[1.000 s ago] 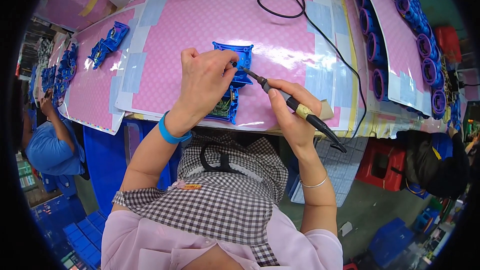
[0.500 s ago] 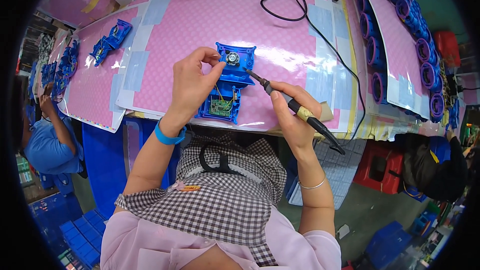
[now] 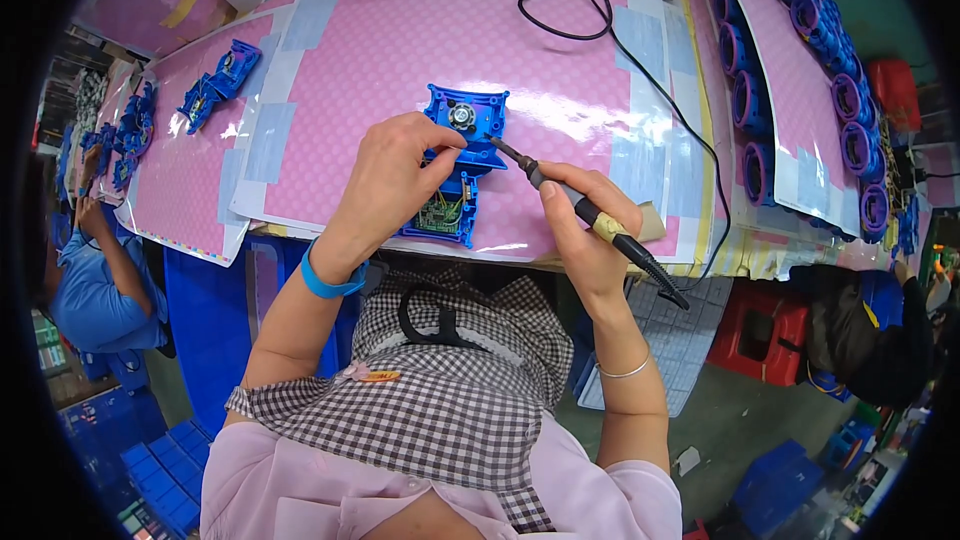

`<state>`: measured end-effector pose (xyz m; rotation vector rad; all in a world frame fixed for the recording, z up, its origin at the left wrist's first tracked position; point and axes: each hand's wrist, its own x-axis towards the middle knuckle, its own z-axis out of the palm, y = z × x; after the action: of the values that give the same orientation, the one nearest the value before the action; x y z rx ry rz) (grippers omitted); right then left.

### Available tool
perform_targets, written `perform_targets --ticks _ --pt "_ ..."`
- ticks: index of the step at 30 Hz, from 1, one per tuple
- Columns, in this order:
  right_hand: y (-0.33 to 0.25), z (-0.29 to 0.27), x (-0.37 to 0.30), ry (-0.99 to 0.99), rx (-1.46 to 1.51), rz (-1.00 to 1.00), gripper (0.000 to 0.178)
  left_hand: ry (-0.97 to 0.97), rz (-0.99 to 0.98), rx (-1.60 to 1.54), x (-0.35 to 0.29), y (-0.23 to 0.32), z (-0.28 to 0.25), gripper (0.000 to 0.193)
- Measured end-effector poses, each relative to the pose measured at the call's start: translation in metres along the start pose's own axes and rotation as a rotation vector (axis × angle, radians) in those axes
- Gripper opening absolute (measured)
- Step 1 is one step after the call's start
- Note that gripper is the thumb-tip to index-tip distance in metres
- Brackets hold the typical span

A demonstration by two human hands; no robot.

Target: Soldering small electronic components onto circuit boards within a plastic fan frame on a factory assembly line.

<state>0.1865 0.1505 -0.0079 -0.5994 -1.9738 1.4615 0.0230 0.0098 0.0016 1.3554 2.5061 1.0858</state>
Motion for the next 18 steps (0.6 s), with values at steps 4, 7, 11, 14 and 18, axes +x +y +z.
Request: perform_targets --ticks 4,7,11,14,18 --pt "0.0008 -0.0004 0.0001 0.009 0.019 -0.023 0.018 0.004 0.017 -0.007 -0.0004 -0.0007 0.0011 0.014" --pt "0.0002 -0.0006 0.0003 0.013 0.005 -0.02 0.018 0.008 0.022 -0.011 -0.0003 -0.0018 0.0021 0.013" --pt "0.0006 -0.0009 0.0002 0.013 0.012 -0.03 0.018 0.01 0.03 -0.012 0.0008 -0.0014 0.0021 0.013" --pt "-0.0002 -0.0012 -0.0004 0.017 0.002 -0.024 0.018 0.004 0.034 -0.003 0.0013 -0.0017 0.0033 0.014" --pt "0.0055 -0.0037 -0.0009 0.007 -0.031 -0.067 0.019 0.012 0.034 -0.002 0.0011 -0.0007 0.0032 0.014"
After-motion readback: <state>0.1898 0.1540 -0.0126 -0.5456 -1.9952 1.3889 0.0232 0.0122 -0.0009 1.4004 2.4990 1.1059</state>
